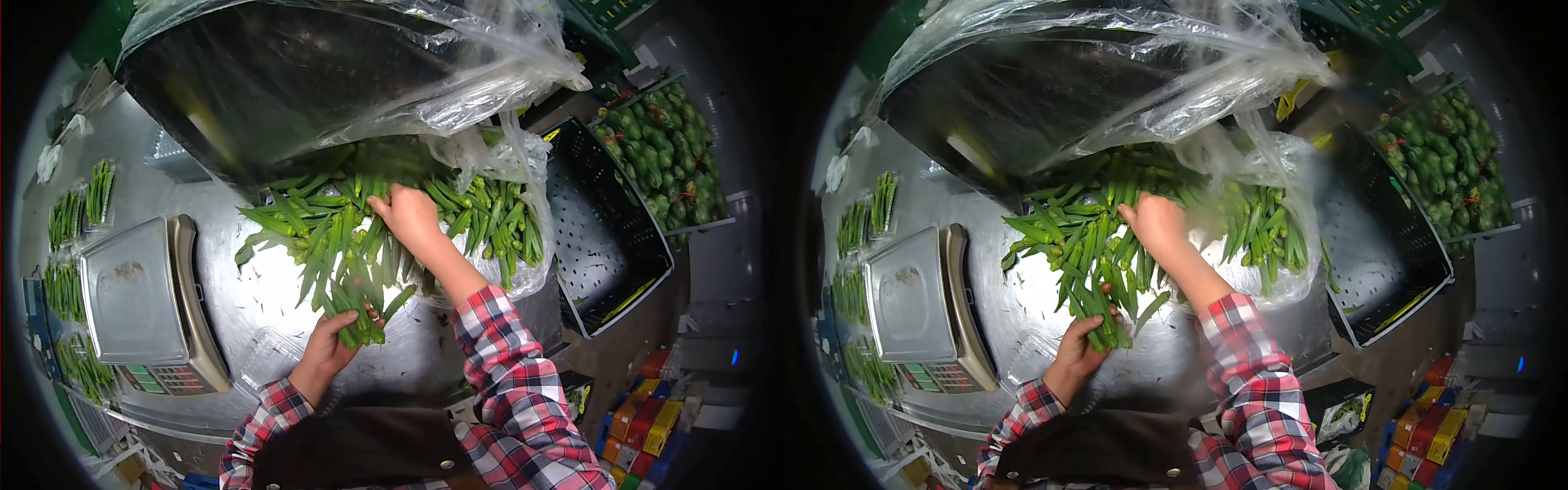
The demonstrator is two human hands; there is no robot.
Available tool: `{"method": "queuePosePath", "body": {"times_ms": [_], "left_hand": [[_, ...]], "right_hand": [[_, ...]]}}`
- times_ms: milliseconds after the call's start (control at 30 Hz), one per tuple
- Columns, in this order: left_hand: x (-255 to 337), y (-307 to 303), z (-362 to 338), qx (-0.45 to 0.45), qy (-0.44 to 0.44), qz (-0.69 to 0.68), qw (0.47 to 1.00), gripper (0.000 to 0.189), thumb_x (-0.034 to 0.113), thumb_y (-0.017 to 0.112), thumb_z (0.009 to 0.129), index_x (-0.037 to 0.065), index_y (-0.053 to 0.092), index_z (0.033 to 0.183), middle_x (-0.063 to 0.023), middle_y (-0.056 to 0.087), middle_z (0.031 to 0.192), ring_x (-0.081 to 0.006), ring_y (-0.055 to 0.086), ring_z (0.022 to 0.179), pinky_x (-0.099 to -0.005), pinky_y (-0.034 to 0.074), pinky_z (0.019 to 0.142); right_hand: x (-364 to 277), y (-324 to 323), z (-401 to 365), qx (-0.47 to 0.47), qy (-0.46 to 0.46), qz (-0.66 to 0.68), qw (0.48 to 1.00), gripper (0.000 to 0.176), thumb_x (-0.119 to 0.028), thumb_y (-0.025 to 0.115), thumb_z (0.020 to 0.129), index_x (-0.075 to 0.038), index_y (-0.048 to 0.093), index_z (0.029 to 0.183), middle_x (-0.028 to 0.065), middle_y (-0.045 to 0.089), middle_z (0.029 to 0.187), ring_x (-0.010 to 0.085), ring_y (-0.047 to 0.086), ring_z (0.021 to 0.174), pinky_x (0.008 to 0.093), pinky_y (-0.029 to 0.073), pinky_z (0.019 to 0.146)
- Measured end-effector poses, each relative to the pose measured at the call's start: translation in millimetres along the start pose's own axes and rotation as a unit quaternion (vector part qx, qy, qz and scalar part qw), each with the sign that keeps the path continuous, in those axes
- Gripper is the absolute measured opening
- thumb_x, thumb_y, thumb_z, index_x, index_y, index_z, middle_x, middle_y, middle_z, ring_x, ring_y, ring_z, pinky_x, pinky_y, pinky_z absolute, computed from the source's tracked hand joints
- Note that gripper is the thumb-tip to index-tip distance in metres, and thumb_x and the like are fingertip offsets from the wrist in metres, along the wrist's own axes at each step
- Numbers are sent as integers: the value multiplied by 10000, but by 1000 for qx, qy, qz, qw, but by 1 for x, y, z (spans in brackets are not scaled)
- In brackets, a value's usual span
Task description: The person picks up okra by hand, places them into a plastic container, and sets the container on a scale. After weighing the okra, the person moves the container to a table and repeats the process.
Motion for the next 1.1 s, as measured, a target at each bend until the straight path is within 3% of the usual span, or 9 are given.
{"method": "queuePosePath", "body": {"times_ms": [67,167,300,400,500,567,700,833,1100], "left_hand": [[5,-9,2,-4,26,6,1000,487,40,563,776,69,405,1235,-100,551,992,-236,540,952,-461,415,911],[9,-8,2,3,29,-22,999,501,79,573,790,67,381,1253,-111,535,1080,-248,529,1006,-456,397,931],[1,-3,9,-17,2,-88,996,522,153,607,786,86,388,1255,-105,509,1168,-245,488,1089,-429,364,964],[-4,-2,12,-25,-2,-93,995,528,128,576,806,81,346,1279,-129,504,1167,-281,499,1078,-468,372,956],[-1,-8,8,-26,2,-44,999,557,132,577,805,88,323,1299,-136,496,1174,-299,492,1086,-469,367,963],[5,-7,3,-38,10,-44,998,572,128,578,802,88,313,1307,-144,488,1187,-309,488,1092,-470,367,963],[17,-4,-5,-38,35,-6,999,629,163,632,748,134,332,1300,-120,499,1176,-286,477,1106,-469,375,946],[20,-11,-16,-31,40,-1,999,594,136,607,769,119,329,1295,-142,492,1184,-288,478,1110,-465,375,948],[23,-59,-113,131,102,92,982,345,80,569,811,-25,460,1122,-152,568,1052,-228,566,971,-334,458,840]], "right_hand": [[4,6,6,28,-13,8,999,347,-335,615,762,-3,590,667,159,580,575,308,571,525,389,455,540],[18,-9,-20,-91,133,252,954,300,-291,609,765,-13,589,654,82,564,524,164,530,458,297,430,485],[-22,-27,-96,-300,145,324,886,296,-288,607,775,-27,595,636,20,530,499,52,468,458,223,375,445],[-30,-24,-94,-281,76,247,924,318,-298,594,786,-16,601,638,66,558,517,133,525,458,284,408,458],[-19,-15,-41,-44,1,94,995,342,-307,576,794,8,609,666,132,583,552,255,578,508,360,443,505],[-21,1,-8,-7,-8,49,999,369,-311,562,795,38,603,682,184,585,586,348,584,575,416,453,559],[5,40,15,-81,85,173,978,320,-264,581,792,30,598,668,101,569,514,199,547,432,323,435,459],[-22,0,-56,-216,155,301,916,227,-222,575,823,-9,601,748,18,526,490,90,482,408,231,396,414],[-116,46,-213,-372,-77,311,871,198,-216,600,811,-22,562,819,95,590,674,181,548,555,297,436,529]]}}
Point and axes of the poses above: each hand's wrist, its own z-axis towards the middle knuckle, its own y-axis out of the palm, x = y × z, the point moved 7 cm from there along z, towards the middle knuckle
